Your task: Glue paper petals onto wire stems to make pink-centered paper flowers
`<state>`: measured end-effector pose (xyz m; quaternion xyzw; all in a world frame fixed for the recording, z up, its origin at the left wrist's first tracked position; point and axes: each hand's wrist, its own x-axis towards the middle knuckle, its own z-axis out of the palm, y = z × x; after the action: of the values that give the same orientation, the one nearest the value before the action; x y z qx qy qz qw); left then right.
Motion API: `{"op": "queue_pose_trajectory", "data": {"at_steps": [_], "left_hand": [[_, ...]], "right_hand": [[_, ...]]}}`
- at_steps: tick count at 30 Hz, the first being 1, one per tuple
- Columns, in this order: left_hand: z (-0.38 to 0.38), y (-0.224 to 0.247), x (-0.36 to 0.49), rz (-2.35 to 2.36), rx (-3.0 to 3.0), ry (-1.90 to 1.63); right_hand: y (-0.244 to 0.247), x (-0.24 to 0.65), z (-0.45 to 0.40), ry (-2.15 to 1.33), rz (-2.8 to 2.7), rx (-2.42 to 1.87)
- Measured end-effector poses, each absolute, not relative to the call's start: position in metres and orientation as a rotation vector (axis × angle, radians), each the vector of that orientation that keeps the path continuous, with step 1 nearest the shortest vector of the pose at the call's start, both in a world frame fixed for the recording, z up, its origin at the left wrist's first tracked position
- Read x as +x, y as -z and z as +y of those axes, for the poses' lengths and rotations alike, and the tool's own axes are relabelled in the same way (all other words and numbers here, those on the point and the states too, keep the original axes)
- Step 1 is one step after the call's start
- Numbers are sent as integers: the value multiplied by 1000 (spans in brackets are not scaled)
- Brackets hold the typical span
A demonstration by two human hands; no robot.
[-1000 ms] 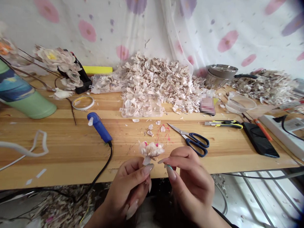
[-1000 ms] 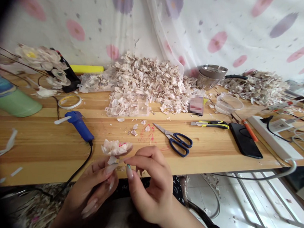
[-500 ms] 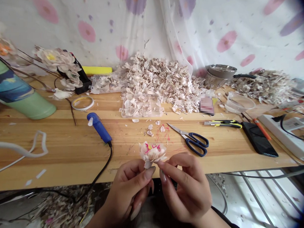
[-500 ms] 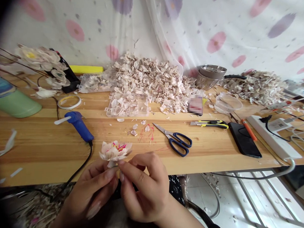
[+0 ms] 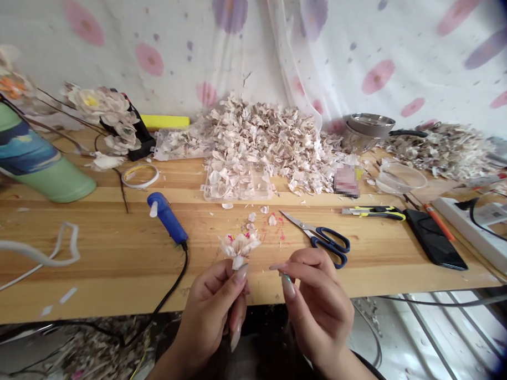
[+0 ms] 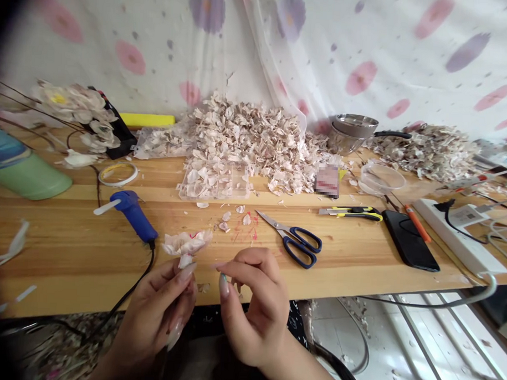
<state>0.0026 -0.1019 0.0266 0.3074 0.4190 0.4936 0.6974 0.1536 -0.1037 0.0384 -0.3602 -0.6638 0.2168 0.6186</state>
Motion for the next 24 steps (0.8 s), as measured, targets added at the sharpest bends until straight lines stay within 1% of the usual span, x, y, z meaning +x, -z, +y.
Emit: {"op": "queue_pose_trajectory", "data": {"at_steps": [3,6,8,11,14,24], "left_hand": [[-95,-20,2,1122,896,-1165],[-90,-15,-1,1403,1211,-1340],[-87,-13,-4,1479,1426,-1456],[-81,-12,-6,1383,1727,-1624],[-73,-14,-6,1254,1887,-1717],[-59,-9,0,1155,1969,-1675]], "right_hand": [[-31,156,-98,-544,-1486,-838],[-21,155,-90,-622,-1412,-830],[-12,154,-84,-670,-1316,-804],[1,156,-76,-702,-1162,-791],[12,162,-70,-756,-1089,-814],[16,162,-71,-910,-1076,-838]]}}
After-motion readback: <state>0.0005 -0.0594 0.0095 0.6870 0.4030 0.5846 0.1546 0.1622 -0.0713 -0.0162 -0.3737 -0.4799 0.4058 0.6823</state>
